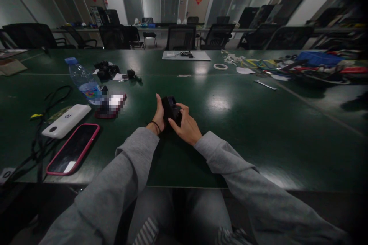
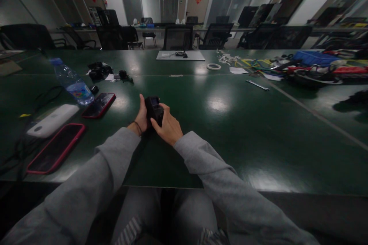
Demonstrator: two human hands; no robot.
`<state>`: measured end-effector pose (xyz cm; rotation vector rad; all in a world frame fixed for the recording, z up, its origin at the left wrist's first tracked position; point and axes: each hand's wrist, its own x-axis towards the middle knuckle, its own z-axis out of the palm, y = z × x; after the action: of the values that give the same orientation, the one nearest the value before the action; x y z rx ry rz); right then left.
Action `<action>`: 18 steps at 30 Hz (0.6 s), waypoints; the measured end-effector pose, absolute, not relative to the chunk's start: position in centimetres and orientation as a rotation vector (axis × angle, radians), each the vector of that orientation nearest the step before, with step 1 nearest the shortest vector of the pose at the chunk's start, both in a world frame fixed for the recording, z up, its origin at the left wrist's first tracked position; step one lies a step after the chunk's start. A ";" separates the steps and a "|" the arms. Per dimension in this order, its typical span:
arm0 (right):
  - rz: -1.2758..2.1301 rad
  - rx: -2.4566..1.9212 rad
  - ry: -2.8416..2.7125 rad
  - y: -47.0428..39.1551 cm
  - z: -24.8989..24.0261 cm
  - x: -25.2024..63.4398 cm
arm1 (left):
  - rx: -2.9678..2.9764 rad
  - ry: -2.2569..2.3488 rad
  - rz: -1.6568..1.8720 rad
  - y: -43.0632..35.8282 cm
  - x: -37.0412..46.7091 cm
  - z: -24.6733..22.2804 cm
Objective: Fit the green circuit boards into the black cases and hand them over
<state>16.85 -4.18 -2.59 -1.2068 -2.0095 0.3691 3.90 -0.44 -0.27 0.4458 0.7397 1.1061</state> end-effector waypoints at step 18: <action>0.344 -1.095 -1.867 -3.9 -2.7 16.8 | 0.530 0.682 1.122 -0.2 4.0 -0.2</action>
<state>16.76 -3.89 -2.74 -1.0955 -1.8675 0.3442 3.95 -0.23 -0.22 0.5303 0.6825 1.1221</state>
